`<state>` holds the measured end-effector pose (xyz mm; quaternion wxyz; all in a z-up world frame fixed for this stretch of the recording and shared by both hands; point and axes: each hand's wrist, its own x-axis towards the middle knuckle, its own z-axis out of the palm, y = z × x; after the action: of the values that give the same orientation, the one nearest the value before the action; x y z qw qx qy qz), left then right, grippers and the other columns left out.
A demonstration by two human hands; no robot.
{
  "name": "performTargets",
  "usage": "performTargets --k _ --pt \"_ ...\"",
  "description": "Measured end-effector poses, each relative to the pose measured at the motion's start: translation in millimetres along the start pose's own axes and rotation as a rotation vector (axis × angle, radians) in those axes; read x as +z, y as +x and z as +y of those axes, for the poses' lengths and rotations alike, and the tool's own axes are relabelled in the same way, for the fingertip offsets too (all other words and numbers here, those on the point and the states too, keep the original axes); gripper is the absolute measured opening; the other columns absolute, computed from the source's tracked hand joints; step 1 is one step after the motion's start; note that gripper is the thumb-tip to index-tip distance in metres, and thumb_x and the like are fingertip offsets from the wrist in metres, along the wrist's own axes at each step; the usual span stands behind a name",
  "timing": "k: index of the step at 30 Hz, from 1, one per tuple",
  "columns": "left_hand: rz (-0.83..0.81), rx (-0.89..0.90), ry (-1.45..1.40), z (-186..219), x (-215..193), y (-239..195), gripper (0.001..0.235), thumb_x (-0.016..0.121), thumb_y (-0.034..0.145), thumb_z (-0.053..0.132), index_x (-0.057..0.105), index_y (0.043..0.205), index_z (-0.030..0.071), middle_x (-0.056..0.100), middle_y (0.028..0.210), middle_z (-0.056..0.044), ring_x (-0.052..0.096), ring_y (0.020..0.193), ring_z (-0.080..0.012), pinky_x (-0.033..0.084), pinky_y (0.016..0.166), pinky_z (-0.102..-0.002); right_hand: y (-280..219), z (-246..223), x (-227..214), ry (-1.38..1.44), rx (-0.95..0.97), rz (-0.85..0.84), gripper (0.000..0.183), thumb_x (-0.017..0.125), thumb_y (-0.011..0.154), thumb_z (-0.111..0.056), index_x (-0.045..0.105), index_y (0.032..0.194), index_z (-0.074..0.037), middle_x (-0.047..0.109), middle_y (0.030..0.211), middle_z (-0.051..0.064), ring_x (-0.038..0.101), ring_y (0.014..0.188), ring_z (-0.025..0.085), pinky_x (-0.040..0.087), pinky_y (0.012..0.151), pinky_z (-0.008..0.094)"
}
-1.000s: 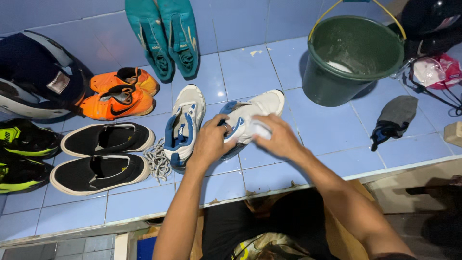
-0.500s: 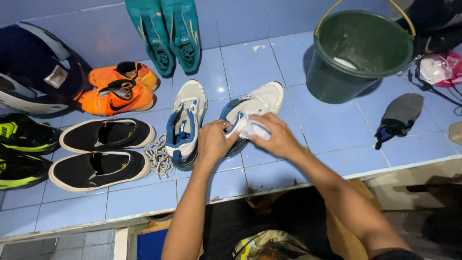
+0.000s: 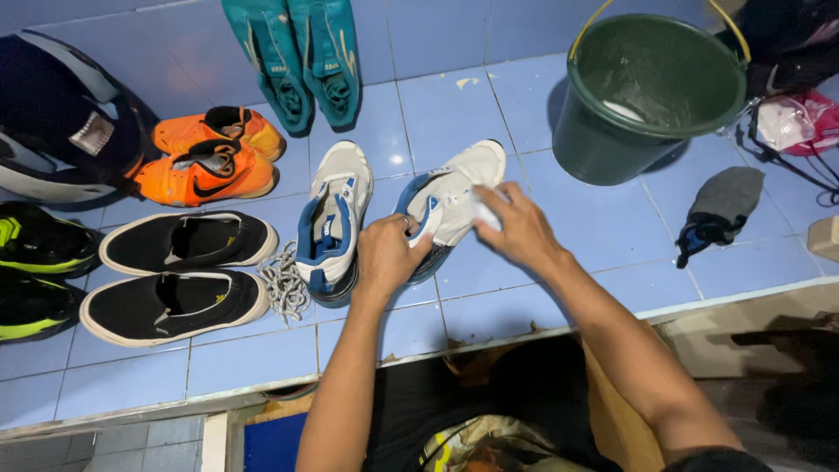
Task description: The person scrubs a white and blue sneaker with a white cloth, dipping it into a green bucket of water. They clean the upper part of the shoe and then flip it over to scrub the black sole.
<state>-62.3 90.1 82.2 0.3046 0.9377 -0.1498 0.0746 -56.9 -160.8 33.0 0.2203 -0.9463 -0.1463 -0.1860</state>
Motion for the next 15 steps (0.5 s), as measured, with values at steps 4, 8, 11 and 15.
performTargets --k 4,8,11,15 --pt "0.002 -0.021 0.007 -3.0 6.2 -0.1 0.028 0.075 0.077 0.038 0.072 0.078 0.01 0.07 0.074 -0.009 0.07 0.082 -0.0333 0.056 0.074 -0.044 -7.5 -26.4 6.2 0.021 0.069 0.035 0.053 0.072 0.083 -0.034 0.061 0.133 -0.023 0.058 0.113 0.014 0.068 0.093 0.042 0.057 0.079 0.051" --pt "0.035 0.003 0.01 -0.4 3.0 0.5 0.029 0.075 0.077 0.037 0.071 0.077 0.009 0.069 0.072 -0.01 0.069 0.079 -0.0343 0.056 0.072 -0.044 -5.5 -42.2 -4.1 0.248 -0.014 -0.044 0.053 0.073 0.081 -0.039 0.062 0.131 -0.025 0.06 0.111 0.012 0.067 0.098 0.04 0.056 0.081 0.049" --pt "0.024 0.0 0.02 -0.4 6.2 -3.2 0.03 0.074 0.078 0.038 0.071 0.077 0.008 0.069 0.073 -0.01 0.069 0.08 -0.0353 0.056 0.073 -0.046 -0.9 -24.0 2.5 0.169 0.002 -0.015 0.052 0.074 0.081 -0.035 0.063 0.13 -0.02 0.06 0.112 0.015 0.067 0.097 0.042 0.056 0.082 0.051" --pt "0.02 -0.021 0.052 -4.1 10.8 0.1 0.031 0.074 0.077 0.04 0.071 0.077 0.01 0.069 0.073 -0.009 0.069 0.081 -0.0348 0.056 0.074 -0.046 -10.8 -54.6 11.6 0.327 0.012 -0.013 0.055 0.076 0.081 -0.038 0.062 0.132 -0.026 0.06 0.11 0.007 0.067 0.104 0.035 0.056 0.086 0.044"
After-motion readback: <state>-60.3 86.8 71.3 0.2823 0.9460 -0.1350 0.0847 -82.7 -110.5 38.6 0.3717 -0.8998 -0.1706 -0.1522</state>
